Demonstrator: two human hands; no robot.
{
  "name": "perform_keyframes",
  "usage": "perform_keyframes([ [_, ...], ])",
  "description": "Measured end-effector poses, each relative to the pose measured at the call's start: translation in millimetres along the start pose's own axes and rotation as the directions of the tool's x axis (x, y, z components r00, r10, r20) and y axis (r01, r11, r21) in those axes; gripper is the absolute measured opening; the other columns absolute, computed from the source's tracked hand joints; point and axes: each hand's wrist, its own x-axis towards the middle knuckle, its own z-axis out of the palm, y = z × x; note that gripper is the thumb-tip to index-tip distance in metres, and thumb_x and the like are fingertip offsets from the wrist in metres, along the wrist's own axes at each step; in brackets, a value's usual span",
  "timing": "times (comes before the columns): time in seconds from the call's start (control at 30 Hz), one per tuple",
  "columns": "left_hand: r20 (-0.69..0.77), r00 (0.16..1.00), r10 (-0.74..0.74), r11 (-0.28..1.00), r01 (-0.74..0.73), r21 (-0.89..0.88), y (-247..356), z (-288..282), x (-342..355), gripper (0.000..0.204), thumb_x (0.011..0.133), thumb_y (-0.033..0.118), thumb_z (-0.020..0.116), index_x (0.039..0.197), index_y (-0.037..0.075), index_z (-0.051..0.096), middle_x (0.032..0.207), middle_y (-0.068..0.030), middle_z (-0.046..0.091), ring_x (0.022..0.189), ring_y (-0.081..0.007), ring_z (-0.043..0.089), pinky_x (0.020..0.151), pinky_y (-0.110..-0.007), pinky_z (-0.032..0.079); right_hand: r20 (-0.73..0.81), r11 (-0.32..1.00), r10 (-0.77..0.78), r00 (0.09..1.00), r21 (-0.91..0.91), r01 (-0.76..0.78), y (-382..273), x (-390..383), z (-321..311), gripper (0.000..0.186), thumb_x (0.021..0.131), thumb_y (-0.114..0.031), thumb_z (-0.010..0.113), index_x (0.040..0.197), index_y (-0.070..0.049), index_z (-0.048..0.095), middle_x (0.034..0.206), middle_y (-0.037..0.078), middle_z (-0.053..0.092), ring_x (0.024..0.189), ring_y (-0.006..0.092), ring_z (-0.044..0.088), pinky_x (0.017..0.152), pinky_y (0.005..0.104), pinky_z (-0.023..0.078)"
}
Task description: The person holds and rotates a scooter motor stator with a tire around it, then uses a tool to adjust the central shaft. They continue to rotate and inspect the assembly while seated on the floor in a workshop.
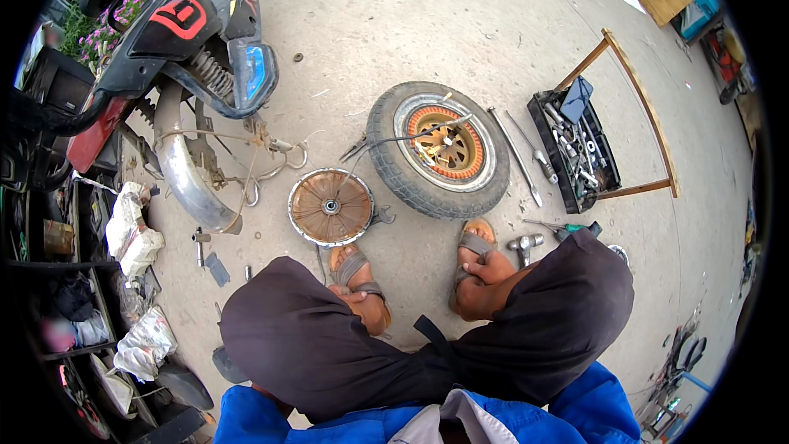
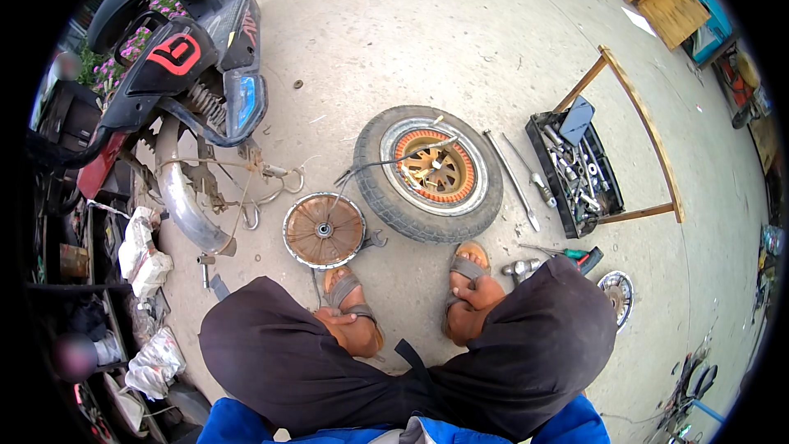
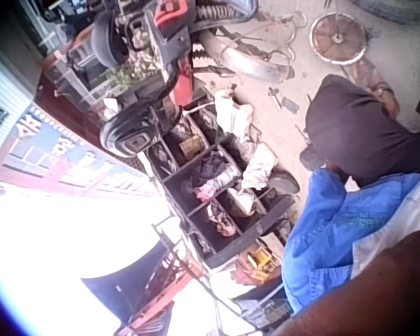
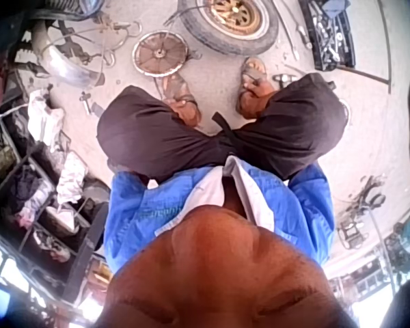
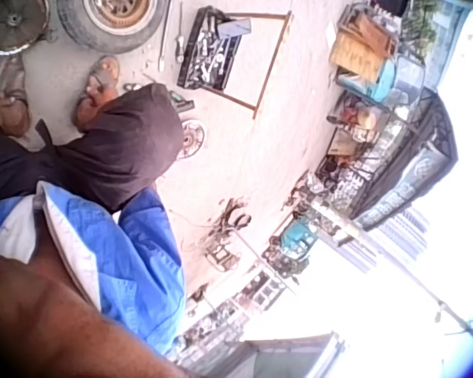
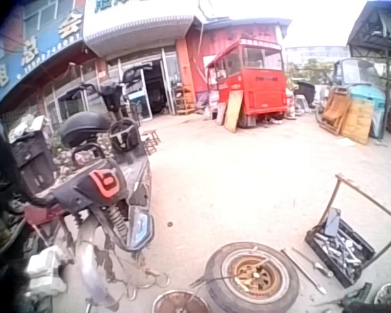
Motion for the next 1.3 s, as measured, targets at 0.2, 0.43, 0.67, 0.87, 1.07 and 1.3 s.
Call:
perform_keyframes([
  [0.2,0.028,1.0,-0.001,1.0,0.001,0.018,1.3,1.2,3.9,0.029,0.099,0.03,0.071,0.089,0.002,0.067,0.077,-0.0066,0.066,0.064,-0.0194,0.062,0.058,-0.036,0.045,-0.024,1.0,0.004,1.0,-0.014,-0.004,0.0,-4.3,-3.4,0.06,0.084,-0.049,0.077,0.093,0.011,0.073,0.082,0.028,0.071,0.082,0.0368,0.073,0.076,0.0446,0.054],
  [0.43,0.028,1.0,-0.012,1.0,0.011,0.027,0.4,0.1,0.5,0.03,0.098,0.03,0.071,0.089,0.003,0.067,0.077,-0.0066,0.066,0.063,-0.0193,0.062,0.058,-0.036,0.045,0.0,1.0,-0.008,1.0,0.004,0.008,-0.4,-1.3,-1.5,0.06,0.083,-0.049,0.077,0.093,0.011,0.073,0.082,0.028,0.071,0.081,0.0372,0.072,0.077,0.0448,0.053],
  [0.67,0.034,0.999,-0.02,0.999,0.019,0.035,0.4,-0.2,1.1,0.03,0.098,0.031,0.071,0.088,0.003,0.067,0.076,-0.0065,0.066,0.063,-0.0191,0.061,0.057,-0.036,0.045,-0.059,0.997,-0.068,0.996,-0.027,0.067,-3.8,-3.3,-0.7,0.055,0.084,-0.047,0.078,0.078,0.007,0.07,0.068,0.02,0.067,0.068,0.0266,0.068,0.064,0.0431,0.049],
  [0.87,0.035,0.999,-0.025,0.999,0.024,0.042,5.8,-4.9,5.2,0.03,0.098,0.031,0.071,0.088,0.003,0.067,0.076,-0.0064,0.066,0.062,-0.019,0.061,0.056,-0.036,0.044,-0.05,0.996,-0.04,0.998,0.081,0.044,-7.8,-9.6,-4.5,0.055,0.083,-0.047,0.078,0.08,0.007,0.069,0.069,0.019,0.066,0.07,0.0271,0.068,0.064,0.0432,0.049],
  [1.07,0.033,0.999,-0.027,0.999,0.026,0.045,7.3,-8.3,5.2,0.03,0.098,0.031,0.071,0.087,0.003,0.067,0.075,-0.0063,0.066,0.061,-0.0189,0.061,0.056,-0.036,0.044,-0.024,0.996,-0.01,1.0,0.094,0.013,-11.0,-10.1,-6.1,0.052,0.084,-0.044,0.079,0.082,0.007,0.07,0.071,0.018,0.068,0.072,0.0257,0.068,0.066,0.0423,0.049],
  [1.3,0.028,0.999,-0.032,0.998,0.031,0.045,7.0,-11.1,2.7,0.031,0.098,0.031,0.072,0.087,0.003,0.067,0.075,-0.0062,0.066,0.061,-0.0188,0.061,0.055,-0.036,0.043,-0.049,1.0,-0.004,0.999,0.006,0.004,4.2,-0.3,1.1,0.053,0.085,-0.045,0.079,0.085,0.007,0.071,0.073,0.018,0.069,0.074,0.0258,0.07,0.067,0.0419,0.051],
])
